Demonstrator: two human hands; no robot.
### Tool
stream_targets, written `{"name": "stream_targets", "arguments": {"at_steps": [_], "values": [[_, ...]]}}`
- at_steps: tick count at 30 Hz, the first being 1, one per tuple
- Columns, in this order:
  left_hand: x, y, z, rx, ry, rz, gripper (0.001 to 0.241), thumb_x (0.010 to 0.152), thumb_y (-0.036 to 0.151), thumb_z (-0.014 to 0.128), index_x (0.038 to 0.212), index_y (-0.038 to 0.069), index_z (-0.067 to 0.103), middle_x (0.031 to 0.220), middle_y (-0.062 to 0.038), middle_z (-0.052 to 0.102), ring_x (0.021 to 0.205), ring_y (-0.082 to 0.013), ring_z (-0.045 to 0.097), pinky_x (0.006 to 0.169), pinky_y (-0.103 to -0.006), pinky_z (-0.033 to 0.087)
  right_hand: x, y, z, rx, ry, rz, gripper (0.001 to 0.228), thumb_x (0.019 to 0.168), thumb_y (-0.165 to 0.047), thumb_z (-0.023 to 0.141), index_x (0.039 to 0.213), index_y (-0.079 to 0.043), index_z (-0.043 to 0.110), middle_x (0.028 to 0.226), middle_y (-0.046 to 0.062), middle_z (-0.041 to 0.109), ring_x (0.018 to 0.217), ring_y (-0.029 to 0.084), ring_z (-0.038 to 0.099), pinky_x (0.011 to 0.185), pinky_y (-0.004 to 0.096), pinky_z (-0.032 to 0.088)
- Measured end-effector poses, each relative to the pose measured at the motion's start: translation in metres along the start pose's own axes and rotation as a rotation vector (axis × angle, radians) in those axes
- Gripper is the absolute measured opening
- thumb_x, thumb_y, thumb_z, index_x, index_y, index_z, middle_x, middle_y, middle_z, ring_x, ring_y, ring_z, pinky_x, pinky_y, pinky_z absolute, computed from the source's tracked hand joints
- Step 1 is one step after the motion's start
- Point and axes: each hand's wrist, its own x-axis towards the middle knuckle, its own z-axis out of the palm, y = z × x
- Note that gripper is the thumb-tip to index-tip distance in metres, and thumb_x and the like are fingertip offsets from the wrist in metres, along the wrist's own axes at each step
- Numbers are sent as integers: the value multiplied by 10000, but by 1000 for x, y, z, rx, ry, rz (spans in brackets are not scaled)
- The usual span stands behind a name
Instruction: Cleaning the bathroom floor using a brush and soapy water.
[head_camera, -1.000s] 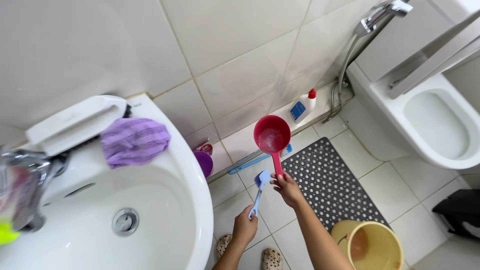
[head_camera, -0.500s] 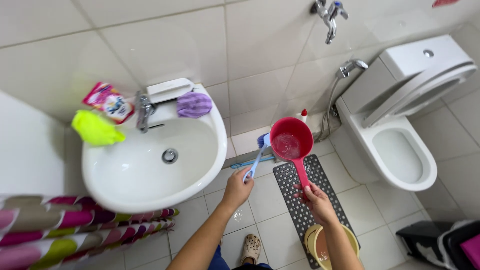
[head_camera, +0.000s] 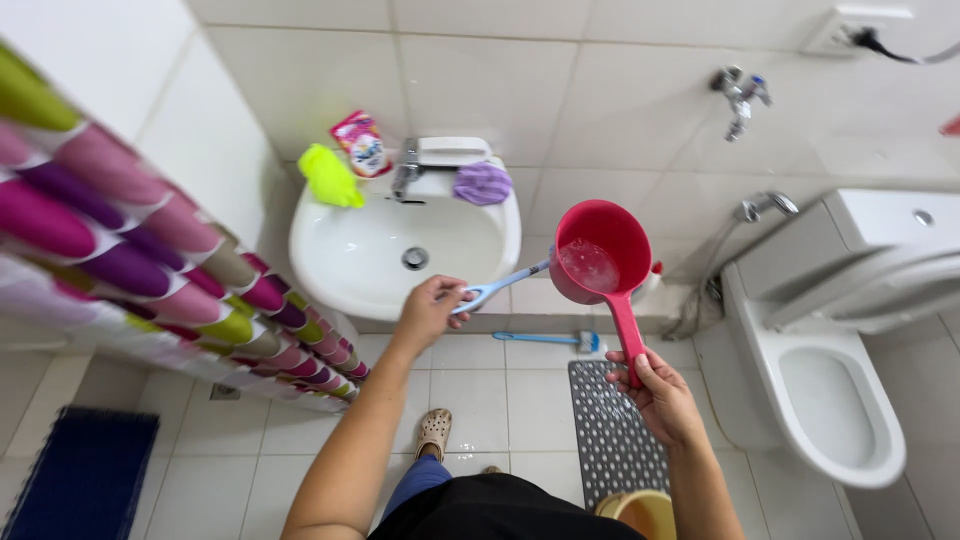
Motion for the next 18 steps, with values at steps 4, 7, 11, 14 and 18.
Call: {"name": "stream_targets", "arguments": {"at_steps": [4, 7, 11, 14, 18], "values": [[-53, 60, -96, -56, 103, 14, 245, 1009, 157, 599, 1165, -17, 673, 992, -129, 774, 655, -138, 692, 535, -270, 558, 9, -21, 45, -7, -87, 20, 413, 1063, -210, 453, 1383, 38, 536, 1248, 159, 696, 932, 198, 682, 806, 308, 548], [-96, 95, -152, -15, 248, 44, 228, 1000, 157, 610, 1107, -22, 703, 927, -129, 767, 624, -137, 670, 524, -264, 537, 29, -18, 73, -39, -123, 16, 419, 1062, -208, 459, 1413, 9, 531, 1224, 153, 684, 935, 203, 688, 788, 304, 539], [-105, 91, -197, 34, 395, 36, 236, 1009, 161, 614, 1063, -46, 712, 890, -117, 765, 613, -136, 662, 511, -257, 510, 66, 2, 117, -71, -169, 104, 419, 1058, -232, 457, 1392, 10, 530, 1190, 141, 699, 897, 196, 684, 792, 304, 544], [-89, 67, -215, 97, 465, -3, 231, 1001, 159, 607, 1056, -40, 711, 880, -113, 768, 634, -154, 693, 515, -272, 520, 98, 24, 147, -114, -195, 178, 395, 1056, -262, 451, 1334, -3, 560, 1101, 99, 709, 827, 170, 665, 742, 294, 535], [-60, 33, -248, 515, 524, -32, 219, 983, 190, 621, 1087, 38, 740, 929, -131, 771, 775, -268, 729, 653, -380, 558, 157, 80, 153, -161, -196, 227, 364, 1106, -306, 470, 1117, 41, 582, 912, 71, 648, 718, 153, 619, 685, 290, 534]]}}
